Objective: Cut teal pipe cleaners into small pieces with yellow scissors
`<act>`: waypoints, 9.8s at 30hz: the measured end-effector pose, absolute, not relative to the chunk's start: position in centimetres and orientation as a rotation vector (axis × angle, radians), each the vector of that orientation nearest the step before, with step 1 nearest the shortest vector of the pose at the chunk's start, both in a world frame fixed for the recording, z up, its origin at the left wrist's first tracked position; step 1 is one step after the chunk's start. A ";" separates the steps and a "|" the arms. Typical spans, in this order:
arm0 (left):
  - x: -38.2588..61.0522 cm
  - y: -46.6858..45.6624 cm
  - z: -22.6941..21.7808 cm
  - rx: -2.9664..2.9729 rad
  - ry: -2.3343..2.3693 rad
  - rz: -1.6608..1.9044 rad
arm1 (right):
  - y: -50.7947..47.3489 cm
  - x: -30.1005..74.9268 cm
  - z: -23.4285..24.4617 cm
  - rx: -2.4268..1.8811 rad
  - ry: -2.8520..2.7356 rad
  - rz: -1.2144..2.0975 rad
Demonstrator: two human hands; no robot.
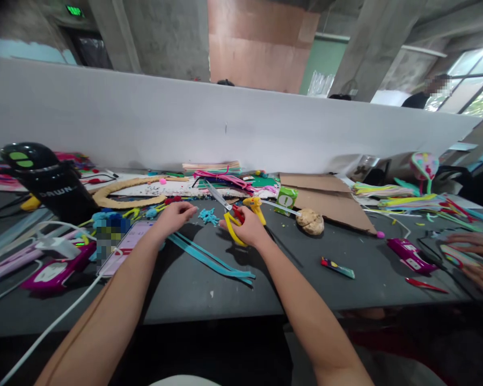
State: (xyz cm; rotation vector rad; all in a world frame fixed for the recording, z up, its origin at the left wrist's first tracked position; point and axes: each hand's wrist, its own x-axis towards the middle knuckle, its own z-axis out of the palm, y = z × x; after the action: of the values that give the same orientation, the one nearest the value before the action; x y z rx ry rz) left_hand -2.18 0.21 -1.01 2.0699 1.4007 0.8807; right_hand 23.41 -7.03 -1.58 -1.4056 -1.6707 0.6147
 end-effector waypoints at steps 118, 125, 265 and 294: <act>-1.4 -0.1 -0.9 1.890 1.442 1.290 | -7.2 21.8 -1.2 -1.201 -1.317 1.142; -2.4 0.8 -1.0 1.797 1.479 1.389 | -7.5 21.6 -0.9 -1.200 -1.344 1.150; -2.4 -0.3 -0.1 1.890 1.102 1.154 | -7.2 24.8 -1.1 -1.586 -2.048 0.340; -2.3 -0.6 0.3 1.787 1.104 1.155 | -7.5 24.6 -0.9 -1.591 -2.006 0.370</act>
State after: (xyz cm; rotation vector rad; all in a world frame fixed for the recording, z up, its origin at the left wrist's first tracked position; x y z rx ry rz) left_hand -2.32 -0.59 0.30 1.7871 1.1035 1.1545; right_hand 24.58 -7.54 -0.92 -1.5909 -2.0062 0.3695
